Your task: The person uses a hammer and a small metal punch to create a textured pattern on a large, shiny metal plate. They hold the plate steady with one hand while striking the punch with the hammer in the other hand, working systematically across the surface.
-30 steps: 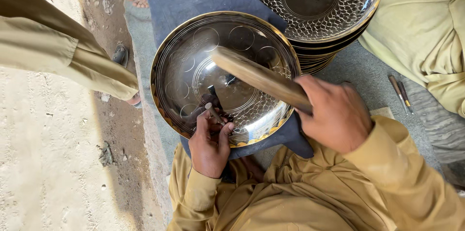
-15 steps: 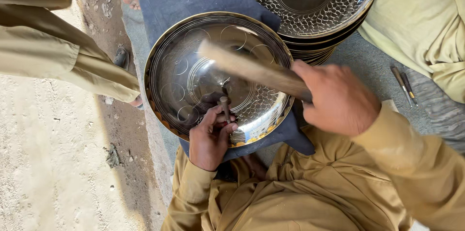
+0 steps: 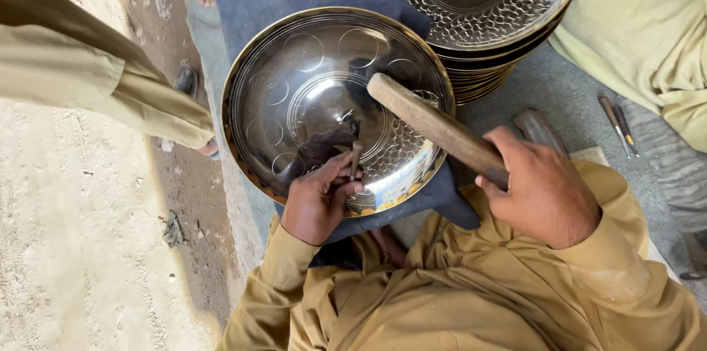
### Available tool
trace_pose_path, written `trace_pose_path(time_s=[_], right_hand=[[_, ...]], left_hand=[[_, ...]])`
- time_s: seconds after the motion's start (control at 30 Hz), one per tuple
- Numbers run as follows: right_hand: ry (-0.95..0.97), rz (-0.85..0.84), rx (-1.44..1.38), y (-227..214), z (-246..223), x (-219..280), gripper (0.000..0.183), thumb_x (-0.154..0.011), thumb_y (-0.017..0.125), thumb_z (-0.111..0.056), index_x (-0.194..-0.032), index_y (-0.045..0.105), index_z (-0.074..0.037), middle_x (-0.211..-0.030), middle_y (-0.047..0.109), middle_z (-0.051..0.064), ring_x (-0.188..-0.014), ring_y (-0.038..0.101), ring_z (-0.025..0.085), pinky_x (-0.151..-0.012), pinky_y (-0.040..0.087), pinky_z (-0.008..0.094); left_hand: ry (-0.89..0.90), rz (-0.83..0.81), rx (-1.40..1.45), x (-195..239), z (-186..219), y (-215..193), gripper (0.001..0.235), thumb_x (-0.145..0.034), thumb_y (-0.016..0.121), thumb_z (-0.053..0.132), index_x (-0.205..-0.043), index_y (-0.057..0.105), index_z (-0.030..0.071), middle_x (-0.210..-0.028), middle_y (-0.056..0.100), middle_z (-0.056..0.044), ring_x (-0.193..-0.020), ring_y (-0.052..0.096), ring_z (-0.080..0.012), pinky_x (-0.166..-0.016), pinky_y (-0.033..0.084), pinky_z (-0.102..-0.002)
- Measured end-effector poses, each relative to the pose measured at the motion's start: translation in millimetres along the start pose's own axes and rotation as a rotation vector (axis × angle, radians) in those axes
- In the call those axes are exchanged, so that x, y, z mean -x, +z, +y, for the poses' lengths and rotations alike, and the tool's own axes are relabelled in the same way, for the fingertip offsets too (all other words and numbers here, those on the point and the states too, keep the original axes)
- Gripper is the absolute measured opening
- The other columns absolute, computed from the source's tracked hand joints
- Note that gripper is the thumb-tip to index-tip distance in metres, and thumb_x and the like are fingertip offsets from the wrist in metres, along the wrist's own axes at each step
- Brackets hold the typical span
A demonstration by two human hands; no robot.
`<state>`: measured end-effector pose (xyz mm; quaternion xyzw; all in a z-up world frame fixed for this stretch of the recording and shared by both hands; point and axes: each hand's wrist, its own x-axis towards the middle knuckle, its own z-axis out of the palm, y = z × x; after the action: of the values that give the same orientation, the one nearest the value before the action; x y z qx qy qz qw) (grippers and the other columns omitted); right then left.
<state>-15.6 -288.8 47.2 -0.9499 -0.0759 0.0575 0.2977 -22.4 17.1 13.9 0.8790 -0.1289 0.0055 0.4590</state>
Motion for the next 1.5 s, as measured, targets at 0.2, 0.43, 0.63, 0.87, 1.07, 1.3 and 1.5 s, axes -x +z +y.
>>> trace_pose_path(time_s=[0.2,0.43,0.63,0.87,1.07,1.3,1.5], right_hand=[[-0.069,-0.321,0.154,-19.8,-29.5,-27.9,0.055,-0.068,0.076,-0.01,-0.12,0.056,-0.013,-0.081,0.074,0.018,-0.077,0.074,0.04,-0.072,0.059,0.051],[-0.061,-0.317,0.3,-30.9,-47.0,-51.8,0.057,-0.07,0.074,-0.009,-0.124,0.057,-0.019,-0.08,0.073,0.016,-0.076,0.074,0.039,-0.073,0.058,0.051],[-0.216,-0.001,0.006,-28.5,-45.6,-43.8,0.047,-0.069,0.077,-0.012,-0.111,0.057,-0.005,-0.085,0.071,0.021,-0.082,0.068,0.046,-0.07,0.052,0.055],[-0.167,-0.046,0.022,-22.7,-34.1,-42.4,0.041,-0.071,0.074,-0.013,-0.11,0.061,-0.011,-0.09,0.074,0.016,-0.085,0.07,0.042,-0.072,0.054,0.053],[-0.297,0.024,0.011,-28.9,-46.7,-52.0,0.045,-0.07,0.074,-0.01,-0.113,0.06,-0.005,-0.088,0.072,0.019,-0.082,0.069,0.044,-0.068,0.052,0.054],[-0.484,-0.099,0.367,-29.7,-77.2,-87.1,0.042,-0.067,0.071,-0.005,-0.108,0.064,-0.006,-0.086,0.074,0.013,-0.074,0.072,0.039,-0.064,0.057,0.05],[-0.656,-0.084,0.416,-26.7,-115.7,-108.1,0.033,-0.074,0.073,-0.011,-0.106,0.07,-0.007,-0.08,0.073,0.016,-0.076,0.074,0.037,-0.067,0.059,0.049]], left_hand=[[-0.105,0.015,0.095,0.1,-4.2,4.9,0.045,-0.087,0.073,-0.002,-0.131,0.065,0.002,-0.106,0.08,-0.013,-0.098,0.077,-0.0153,-0.081,0.063,-0.03],[-0.027,0.14,0.201,3.1,0.4,10.0,0.048,-0.091,0.073,-0.002,-0.137,0.058,-0.001,-0.114,0.077,-0.011,-0.099,0.072,-0.0109,-0.087,0.059,-0.027],[-0.18,0.11,0.103,4.5,3.4,7.5,0.048,-0.086,0.078,0.001,-0.131,0.059,0.001,-0.1,0.076,-0.009,-0.09,0.073,-0.013,-0.076,0.062,-0.028],[-0.101,0.222,0.079,7.7,4.0,16.9,0.051,-0.087,0.079,0.004,-0.133,0.058,0.003,-0.099,0.078,-0.009,-0.088,0.076,-0.0142,-0.081,0.06,-0.028],[-0.111,0.191,0.079,5.7,-1.2,19.7,0.051,-0.088,0.077,0.002,-0.136,0.059,0.004,-0.099,0.08,-0.01,-0.094,0.078,-0.0148,-0.083,0.06,-0.029],[-0.173,0.342,0.041,13.9,1.1,33.1,0.047,-0.088,0.078,0.005,-0.131,0.059,0.001,-0.099,0.08,-0.01,-0.089,0.08,-0.0149,-0.077,0.062,-0.028],[-0.261,0.508,-0.008,22.6,3.0,42.7,0.048,-0.085,0.082,0.009,-0.125,0.057,-0.001,-0.095,0.08,-0.01,-0.082,0.079,-0.015,-0.073,0.061,-0.027]])
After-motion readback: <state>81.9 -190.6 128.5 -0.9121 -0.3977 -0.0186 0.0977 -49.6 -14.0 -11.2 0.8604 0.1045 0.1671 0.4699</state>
